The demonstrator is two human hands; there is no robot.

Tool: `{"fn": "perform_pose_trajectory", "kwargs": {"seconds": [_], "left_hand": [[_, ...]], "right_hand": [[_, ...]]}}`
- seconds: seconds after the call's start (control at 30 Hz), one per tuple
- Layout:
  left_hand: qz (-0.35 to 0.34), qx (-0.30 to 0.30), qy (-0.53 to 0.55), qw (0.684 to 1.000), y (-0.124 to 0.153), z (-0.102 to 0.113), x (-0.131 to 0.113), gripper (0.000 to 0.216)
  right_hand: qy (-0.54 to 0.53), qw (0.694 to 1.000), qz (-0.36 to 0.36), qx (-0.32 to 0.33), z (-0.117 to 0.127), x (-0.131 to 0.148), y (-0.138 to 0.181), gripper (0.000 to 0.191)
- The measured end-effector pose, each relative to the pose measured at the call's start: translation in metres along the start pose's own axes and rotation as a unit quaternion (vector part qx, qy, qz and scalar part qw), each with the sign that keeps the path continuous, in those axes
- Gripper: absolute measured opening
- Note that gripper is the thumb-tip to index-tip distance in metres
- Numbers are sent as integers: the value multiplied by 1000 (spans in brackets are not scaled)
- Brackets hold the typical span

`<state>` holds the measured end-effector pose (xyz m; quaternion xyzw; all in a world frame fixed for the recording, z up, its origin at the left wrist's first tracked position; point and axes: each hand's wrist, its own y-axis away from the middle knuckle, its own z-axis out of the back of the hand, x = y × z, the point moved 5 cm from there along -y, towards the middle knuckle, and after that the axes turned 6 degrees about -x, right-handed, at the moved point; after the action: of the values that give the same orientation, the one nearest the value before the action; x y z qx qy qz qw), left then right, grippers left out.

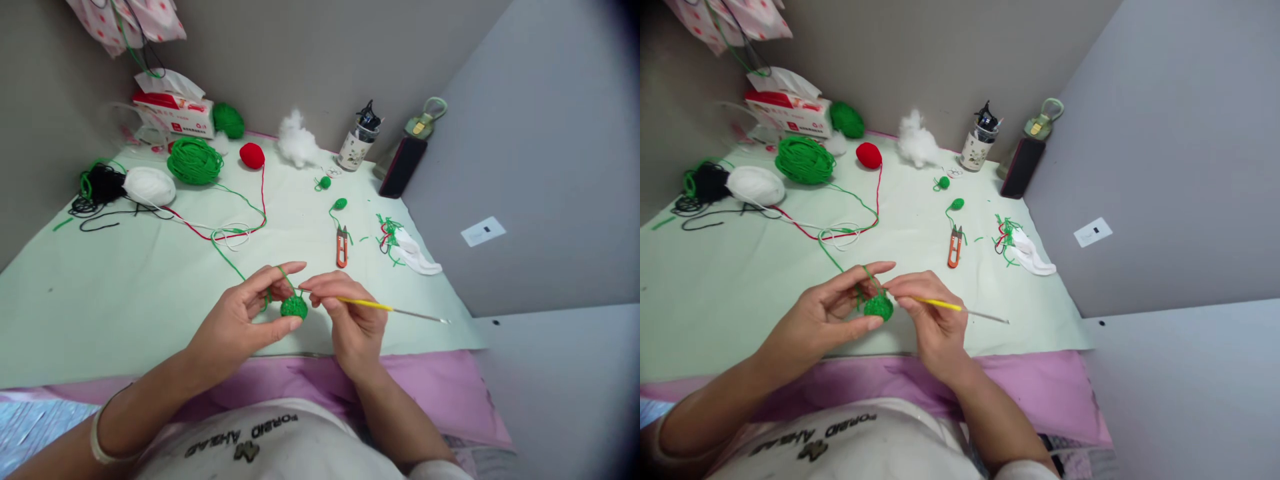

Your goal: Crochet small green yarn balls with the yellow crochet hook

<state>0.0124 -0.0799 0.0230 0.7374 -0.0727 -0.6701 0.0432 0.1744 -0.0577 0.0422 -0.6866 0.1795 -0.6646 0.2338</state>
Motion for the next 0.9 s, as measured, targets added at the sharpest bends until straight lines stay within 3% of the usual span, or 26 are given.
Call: {"fn": "perform_pose_trajectory", "kwargs": {"seconds": [0.13, 0.27, 0.47, 0.7, 0.9], "left_hand": [[-10, -18, 3, 1000, 0, 0, -2, 71], [-51, -24, -1, 998, 0, 0, -6, 80], [-82, -23, -1, 996, -1, 1, -8, 90], [-82, -60, 13, 995, 1, 3, -11, 85], [-98, -80, 25, 992, 2, 4, -11, 80]], "right_hand": [[-55, 995, -83, -3, 0, -10, -1, 14], [-75, 993, -93, 23, -1, -12, -1, 17], [-43, 998, -15, 53, 0, -1, 0, 13], [61, 988, 137, 36, 0, 12, 13, 36], [52, 985, 164, 7, -3, 12, 17, 34]]}}
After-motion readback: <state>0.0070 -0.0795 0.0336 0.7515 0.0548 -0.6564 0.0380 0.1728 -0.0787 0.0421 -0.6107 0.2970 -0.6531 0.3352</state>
